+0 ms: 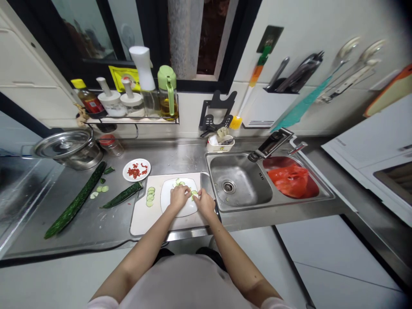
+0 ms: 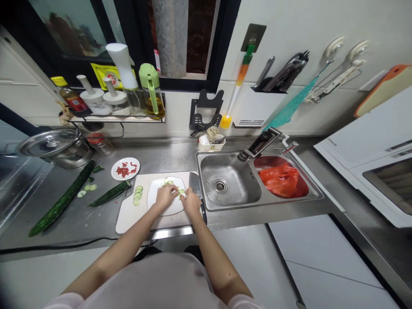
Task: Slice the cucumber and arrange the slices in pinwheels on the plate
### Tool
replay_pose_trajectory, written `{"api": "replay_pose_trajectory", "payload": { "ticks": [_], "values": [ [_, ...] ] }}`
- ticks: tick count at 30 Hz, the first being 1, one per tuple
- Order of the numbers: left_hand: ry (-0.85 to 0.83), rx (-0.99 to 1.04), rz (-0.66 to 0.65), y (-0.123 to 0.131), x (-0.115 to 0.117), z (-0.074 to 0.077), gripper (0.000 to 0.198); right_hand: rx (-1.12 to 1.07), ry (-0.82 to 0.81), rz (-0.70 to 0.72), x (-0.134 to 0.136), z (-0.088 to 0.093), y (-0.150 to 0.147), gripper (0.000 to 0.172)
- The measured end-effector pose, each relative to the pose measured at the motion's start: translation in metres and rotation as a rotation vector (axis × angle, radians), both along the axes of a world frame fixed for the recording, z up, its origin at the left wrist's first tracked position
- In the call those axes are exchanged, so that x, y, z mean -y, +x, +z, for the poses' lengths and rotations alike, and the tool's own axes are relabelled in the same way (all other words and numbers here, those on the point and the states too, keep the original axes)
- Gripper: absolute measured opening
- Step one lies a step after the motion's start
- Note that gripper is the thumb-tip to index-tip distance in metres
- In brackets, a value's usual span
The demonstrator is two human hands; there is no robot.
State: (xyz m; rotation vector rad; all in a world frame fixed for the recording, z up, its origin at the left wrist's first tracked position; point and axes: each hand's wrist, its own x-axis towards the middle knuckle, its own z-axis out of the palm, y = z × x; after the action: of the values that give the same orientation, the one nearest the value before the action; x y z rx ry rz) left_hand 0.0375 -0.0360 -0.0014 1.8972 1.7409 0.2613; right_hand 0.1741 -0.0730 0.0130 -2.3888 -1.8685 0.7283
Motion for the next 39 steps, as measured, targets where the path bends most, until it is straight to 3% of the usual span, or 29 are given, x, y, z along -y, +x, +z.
{"api": "replay_pose_trajectory", "payload": {
  "ticks": [19,39],
  "values": [
    [-0.03,-0.043,-0.005,0.0,-0.002,0.006,0.018,-0.007,0.008,-0.027,-0.015,0.0,0.003,0.027],
    [-0.003,-0.05,-0.039,0.0,-0.001,0.004,0.015,-0.023,0.004,-0.025,-0.011,-0.003,0.001,0.029]
  ]
}}
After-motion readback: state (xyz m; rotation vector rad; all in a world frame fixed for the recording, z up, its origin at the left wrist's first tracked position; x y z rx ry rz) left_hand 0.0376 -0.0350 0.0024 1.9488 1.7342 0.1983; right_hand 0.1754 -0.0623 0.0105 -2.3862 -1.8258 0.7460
